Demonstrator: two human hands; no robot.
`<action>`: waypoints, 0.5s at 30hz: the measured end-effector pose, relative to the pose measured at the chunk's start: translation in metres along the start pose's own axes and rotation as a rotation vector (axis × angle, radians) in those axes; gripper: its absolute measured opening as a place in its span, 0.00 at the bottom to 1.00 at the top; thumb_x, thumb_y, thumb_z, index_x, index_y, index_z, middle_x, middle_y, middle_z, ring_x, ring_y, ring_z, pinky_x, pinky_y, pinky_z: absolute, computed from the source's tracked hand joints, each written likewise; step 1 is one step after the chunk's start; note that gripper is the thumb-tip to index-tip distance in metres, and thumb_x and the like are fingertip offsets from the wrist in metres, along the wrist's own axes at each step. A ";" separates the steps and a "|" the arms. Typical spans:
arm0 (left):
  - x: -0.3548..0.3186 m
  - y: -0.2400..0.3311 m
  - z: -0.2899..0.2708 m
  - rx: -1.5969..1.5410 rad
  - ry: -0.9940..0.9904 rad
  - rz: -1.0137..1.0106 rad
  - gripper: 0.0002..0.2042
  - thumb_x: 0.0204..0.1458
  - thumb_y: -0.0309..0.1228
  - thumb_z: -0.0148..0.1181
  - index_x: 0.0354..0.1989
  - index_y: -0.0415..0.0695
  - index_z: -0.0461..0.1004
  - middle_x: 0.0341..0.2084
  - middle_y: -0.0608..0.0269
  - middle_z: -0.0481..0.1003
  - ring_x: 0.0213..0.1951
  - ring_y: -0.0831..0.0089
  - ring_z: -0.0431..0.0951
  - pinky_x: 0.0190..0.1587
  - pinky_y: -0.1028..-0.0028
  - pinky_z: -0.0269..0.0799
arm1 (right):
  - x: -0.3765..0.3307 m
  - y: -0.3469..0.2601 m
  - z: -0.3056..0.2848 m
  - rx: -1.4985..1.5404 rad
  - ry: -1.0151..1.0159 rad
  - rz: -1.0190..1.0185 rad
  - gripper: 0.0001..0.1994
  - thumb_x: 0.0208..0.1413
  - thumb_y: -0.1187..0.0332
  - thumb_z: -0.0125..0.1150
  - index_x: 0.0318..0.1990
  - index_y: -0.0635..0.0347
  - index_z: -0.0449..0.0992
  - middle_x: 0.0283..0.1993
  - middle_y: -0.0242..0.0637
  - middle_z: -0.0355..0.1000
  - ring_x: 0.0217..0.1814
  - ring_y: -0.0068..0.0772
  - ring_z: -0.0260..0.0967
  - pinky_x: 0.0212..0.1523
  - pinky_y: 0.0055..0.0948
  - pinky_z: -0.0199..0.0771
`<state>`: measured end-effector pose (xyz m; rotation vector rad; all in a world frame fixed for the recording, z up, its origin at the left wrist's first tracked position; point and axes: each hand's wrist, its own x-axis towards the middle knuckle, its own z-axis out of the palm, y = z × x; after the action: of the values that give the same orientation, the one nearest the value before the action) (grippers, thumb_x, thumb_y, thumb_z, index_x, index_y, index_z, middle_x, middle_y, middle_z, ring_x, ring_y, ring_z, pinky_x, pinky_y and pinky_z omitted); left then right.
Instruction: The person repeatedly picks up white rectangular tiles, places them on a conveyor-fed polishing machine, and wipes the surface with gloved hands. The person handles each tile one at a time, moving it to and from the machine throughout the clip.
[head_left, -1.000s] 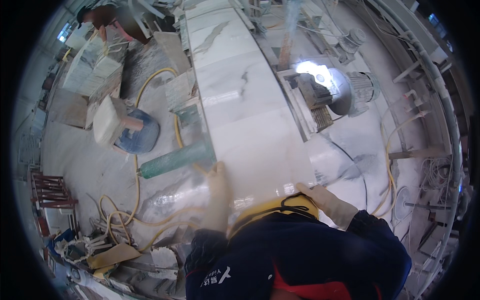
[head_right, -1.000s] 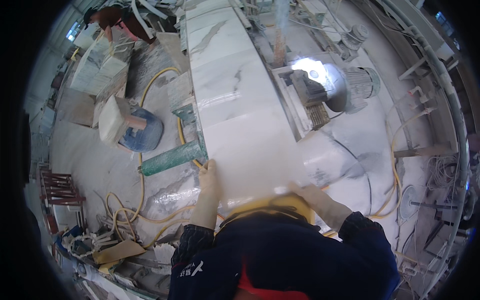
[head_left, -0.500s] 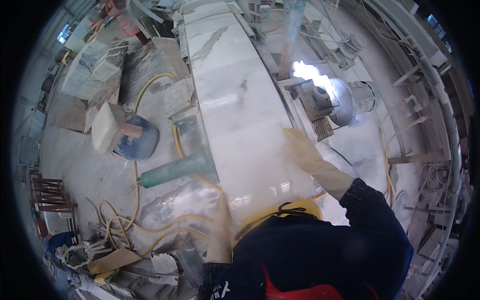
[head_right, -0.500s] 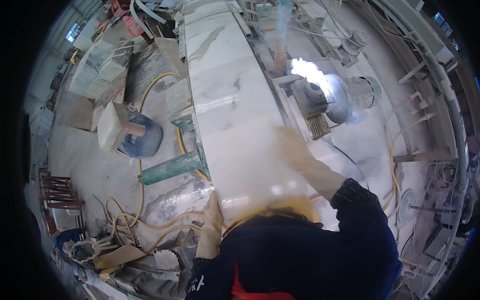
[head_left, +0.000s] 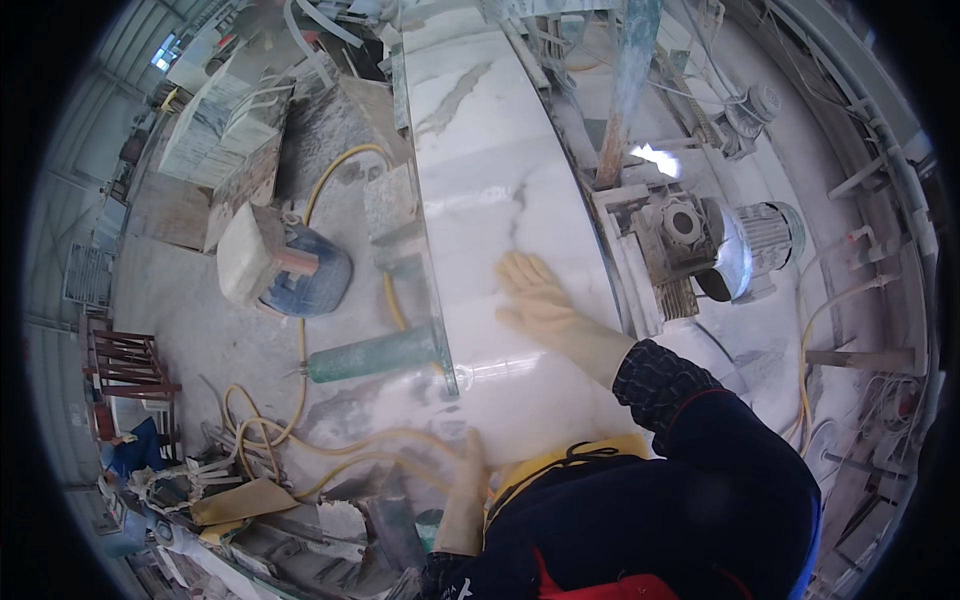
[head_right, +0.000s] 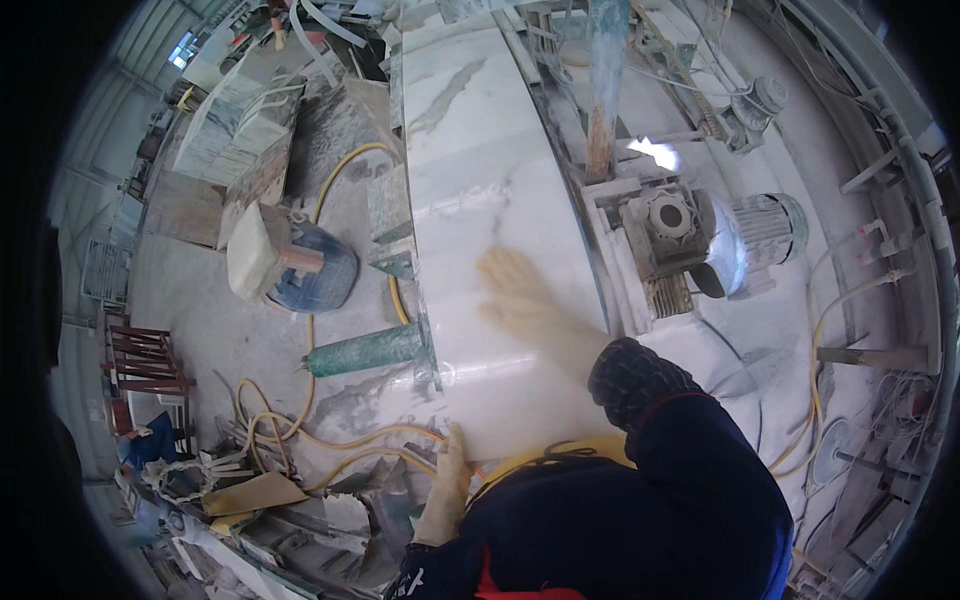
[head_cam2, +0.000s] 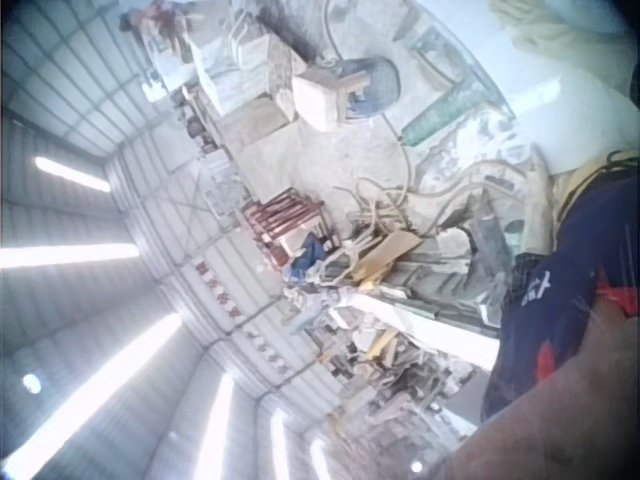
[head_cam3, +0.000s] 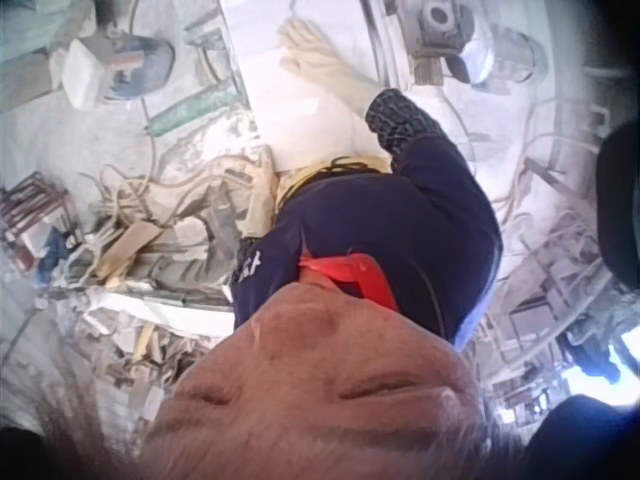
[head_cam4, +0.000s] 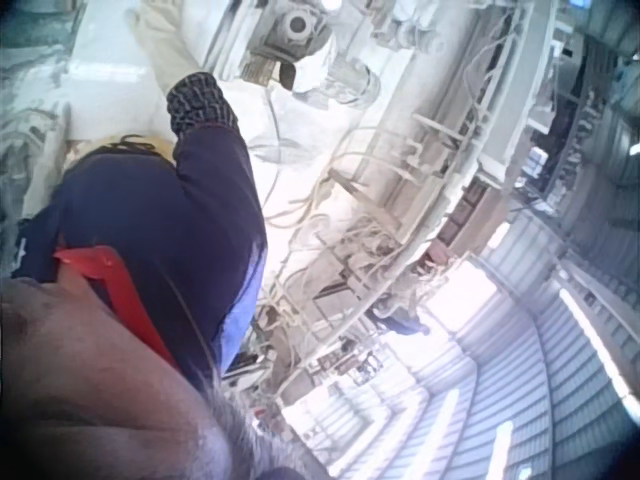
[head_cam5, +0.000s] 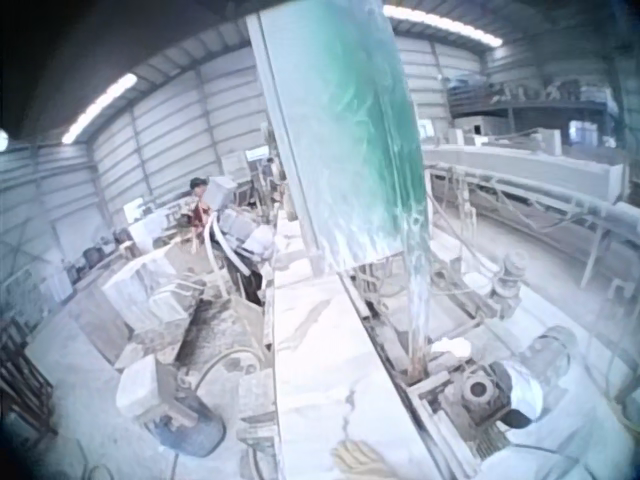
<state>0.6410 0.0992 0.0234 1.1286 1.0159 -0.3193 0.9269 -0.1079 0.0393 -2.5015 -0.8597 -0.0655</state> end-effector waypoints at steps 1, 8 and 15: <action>0.003 0.001 0.000 0.003 0.027 -0.019 0.25 0.68 0.53 0.52 0.57 0.43 0.73 0.49 0.55 0.79 0.47 0.60 0.82 0.45 0.57 0.85 | 0.000 0.000 0.000 -0.004 0.003 -0.001 0.38 0.63 0.51 0.53 0.73 0.70 0.57 0.79 0.57 0.49 0.84 0.55 0.39 0.82 0.46 0.34; 0.009 0.009 0.002 0.031 -0.080 0.019 0.25 0.67 0.54 0.53 0.55 0.42 0.74 0.47 0.52 0.80 0.44 0.58 0.83 0.41 0.58 0.85 | 0.005 0.004 0.001 -0.054 0.008 -0.023 0.37 0.64 0.51 0.52 0.73 0.71 0.58 0.78 0.58 0.52 0.83 0.57 0.42 0.82 0.48 0.36; 0.030 -0.005 -0.003 0.292 -0.055 -0.027 0.42 0.65 0.64 0.41 0.69 0.34 0.66 0.64 0.41 0.69 0.66 0.48 0.69 0.66 0.58 0.65 | 0.009 0.003 -0.002 -0.116 -0.009 0.008 0.37 0.63 0.51 0.57 0.72 0.69 0.60 0.77 0.59 0.54 0.82 0.56 0.45 0.82 0.48 0.38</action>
<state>0.6527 0.1077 -0.0039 1.3616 0.9569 -0.5303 0.9365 -0.1059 0.0414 -2.6149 -0.8726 -0.1039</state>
